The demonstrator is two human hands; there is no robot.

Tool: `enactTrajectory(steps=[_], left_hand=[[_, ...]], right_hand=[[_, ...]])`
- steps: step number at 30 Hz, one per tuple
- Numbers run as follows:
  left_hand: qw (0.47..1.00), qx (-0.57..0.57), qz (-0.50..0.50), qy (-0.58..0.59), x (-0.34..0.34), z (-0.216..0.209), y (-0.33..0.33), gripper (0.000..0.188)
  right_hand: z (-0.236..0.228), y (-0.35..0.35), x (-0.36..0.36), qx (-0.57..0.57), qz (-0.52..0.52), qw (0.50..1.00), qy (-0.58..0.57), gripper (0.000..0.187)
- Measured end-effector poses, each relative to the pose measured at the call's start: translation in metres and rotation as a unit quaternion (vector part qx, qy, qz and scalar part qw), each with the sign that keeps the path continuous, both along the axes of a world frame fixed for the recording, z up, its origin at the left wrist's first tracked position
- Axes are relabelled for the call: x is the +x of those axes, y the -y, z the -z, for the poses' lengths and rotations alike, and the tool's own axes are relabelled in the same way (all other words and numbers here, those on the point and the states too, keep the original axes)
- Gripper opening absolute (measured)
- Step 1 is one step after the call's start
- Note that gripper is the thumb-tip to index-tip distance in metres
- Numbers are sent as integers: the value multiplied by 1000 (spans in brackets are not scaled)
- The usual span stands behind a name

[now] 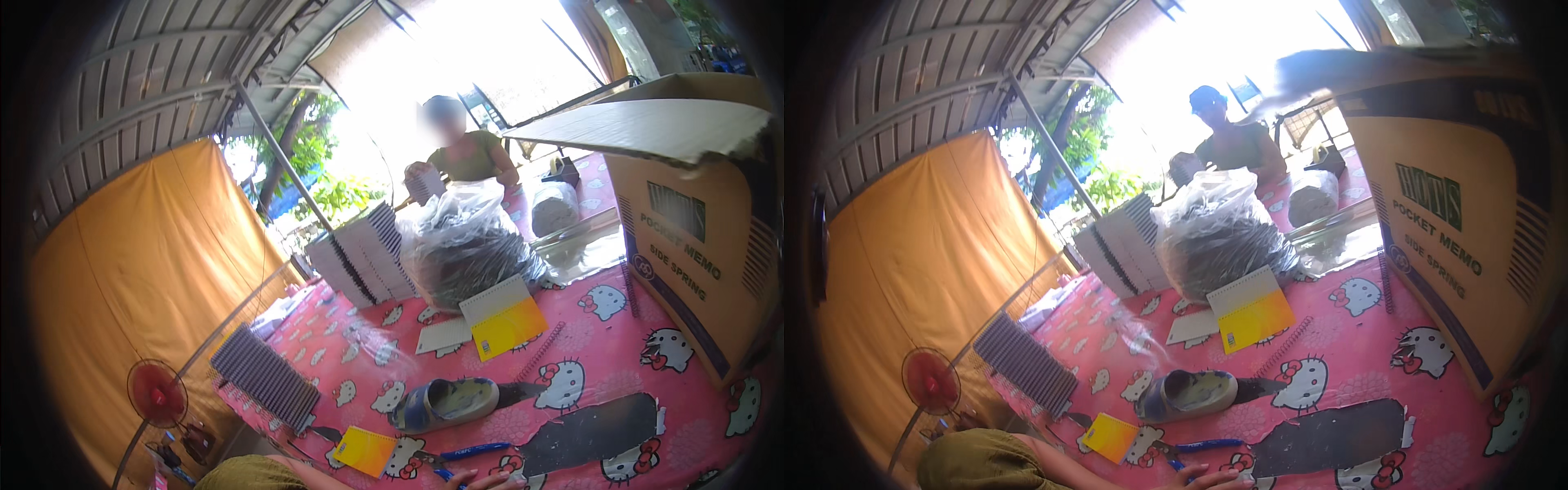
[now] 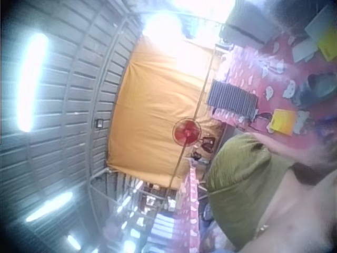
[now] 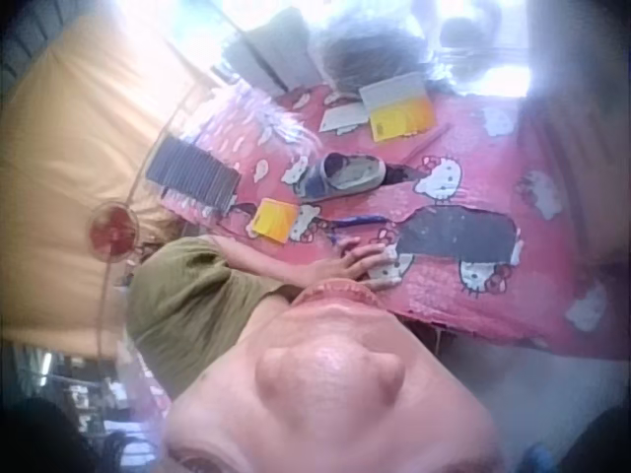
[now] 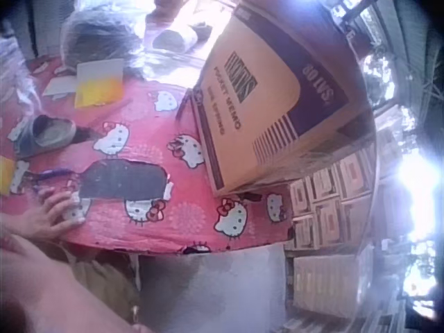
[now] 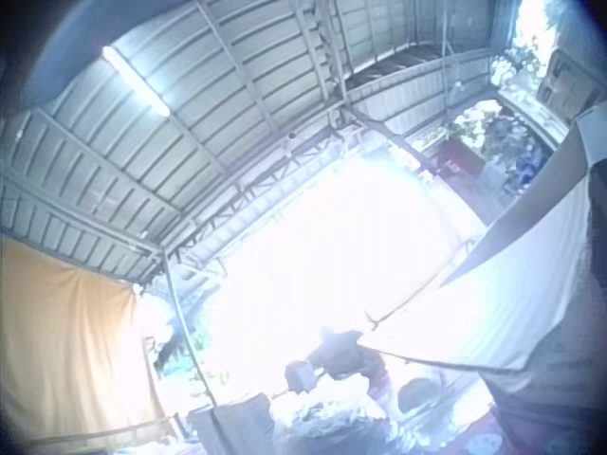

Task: The person assembles pocket memos by inserting a spiral binding through the pre-punched holes of stacked paper and yellow covers, trimming the excess wire with pliers, and placing the finished memos into a stack.

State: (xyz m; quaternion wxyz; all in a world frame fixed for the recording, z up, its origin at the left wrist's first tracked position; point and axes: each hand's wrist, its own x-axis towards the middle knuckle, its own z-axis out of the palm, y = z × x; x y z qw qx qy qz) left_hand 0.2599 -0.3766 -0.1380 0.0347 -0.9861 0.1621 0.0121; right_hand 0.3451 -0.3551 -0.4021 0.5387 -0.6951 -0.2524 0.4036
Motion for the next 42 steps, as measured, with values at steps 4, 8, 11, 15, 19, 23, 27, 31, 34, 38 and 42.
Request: enactTrajectory(steps=[4, 8, 11, 15, 19, 23, 27, 31, 34, 38, 42], left_hand=[[1000, 6, -4, 9, 4, 7, 3, 58], [990, -93, -103, -18, -5, 21, 4, 58], [912, -346, -219, -7, -18, 29, 22, 58], [1000, -2, -23, -6, 1, -4, 6, 58], [993, -98, -39, -59, 4, -18, 3, 86], [992, -104, -30, -63, 7, -17, -4, 93], [960, -272, -52, 35, -8, -17, -12, 88], [941, -271, 45, 196, -35, -3, -24, 53], [904, -387, 9, 182, -66, -9, -28, 38], [889, -388, -98, 225, -84, -64, -82, 31], [908, -251, -297, 158, -103, -54, -174, 52]], right_hand=[[-1, -8, -3, 8, 13, 1000, -12, 50], [-5, -12, -6, 15, 12, 1000, -15, 48], [-3, -6, -7, 16, 11, 1000, -13, 46], [1, 6, -2, 1, 39, 999, -14, 44], [5, 37, -8, -21, 34, 999, -18, 42], [-2, 116, -22, -71, 0, 996, -44, 40], [-102, 222, -32, -11, -162, 982, -97, 38], [-319, 241, -3, 152, -59, 983, 83, 16], [-353, 187, 75, 64, 112, 909, 396, 17], [-313, 133, 236, -196, 252, 795, 515, 26], [-276, 77, 281, -330, 297, 714, 541, 26]])
